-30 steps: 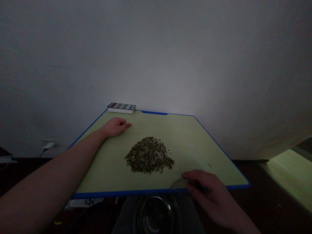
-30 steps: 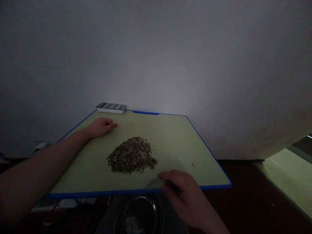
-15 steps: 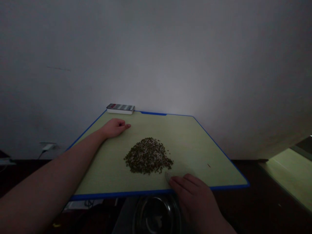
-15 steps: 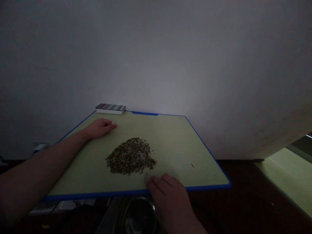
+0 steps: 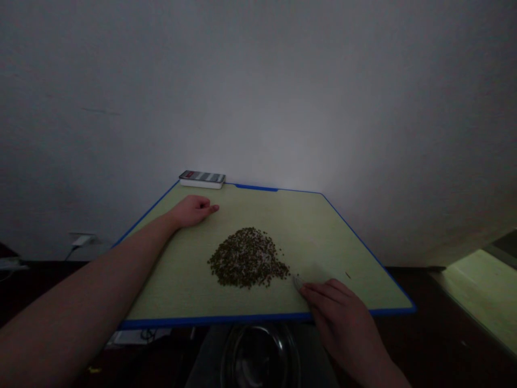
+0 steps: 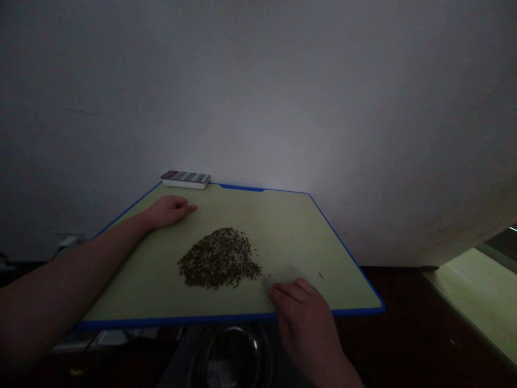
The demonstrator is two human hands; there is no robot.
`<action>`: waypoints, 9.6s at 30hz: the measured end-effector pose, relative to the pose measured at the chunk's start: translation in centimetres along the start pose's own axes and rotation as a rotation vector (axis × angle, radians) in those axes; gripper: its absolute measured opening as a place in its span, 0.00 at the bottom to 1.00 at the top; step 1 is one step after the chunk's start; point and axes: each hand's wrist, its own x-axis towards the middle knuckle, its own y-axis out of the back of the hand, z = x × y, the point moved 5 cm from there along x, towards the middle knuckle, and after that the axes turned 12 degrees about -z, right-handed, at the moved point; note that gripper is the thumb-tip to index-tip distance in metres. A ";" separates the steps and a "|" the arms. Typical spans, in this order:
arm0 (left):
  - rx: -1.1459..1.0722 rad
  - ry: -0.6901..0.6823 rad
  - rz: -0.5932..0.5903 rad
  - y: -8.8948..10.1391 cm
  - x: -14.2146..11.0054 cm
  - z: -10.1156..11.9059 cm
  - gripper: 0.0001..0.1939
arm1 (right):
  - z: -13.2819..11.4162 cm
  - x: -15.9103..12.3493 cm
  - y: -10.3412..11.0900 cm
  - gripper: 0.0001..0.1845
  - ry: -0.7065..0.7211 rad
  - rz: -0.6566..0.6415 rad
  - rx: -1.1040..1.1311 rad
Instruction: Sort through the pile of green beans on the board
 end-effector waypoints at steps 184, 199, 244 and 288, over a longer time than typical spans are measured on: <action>0.006 -0.011 0.010 0.1 -0.2 0.3 0.22 | 2.4 2.2 0.9 0.15 -0.058 -0.214 0.302; -0.009 0.005 -0.005 -0.1 -0.1 0.1 0.22 | 2.5 3.1 0.5 0.11 -0.110 -0.243 0.389; -0.009 0.011 -0.013 0.0 -0.2 0.3 0.22 | 4.0 2.9 -1.6 0.16 -0.318 -0.319 0.655; 0.021 -0.005 -0.022 0.1 -0.2 0.6 0.23 | 1.7 5.3 -1.6 0.16 -0.218 -0.272 0.599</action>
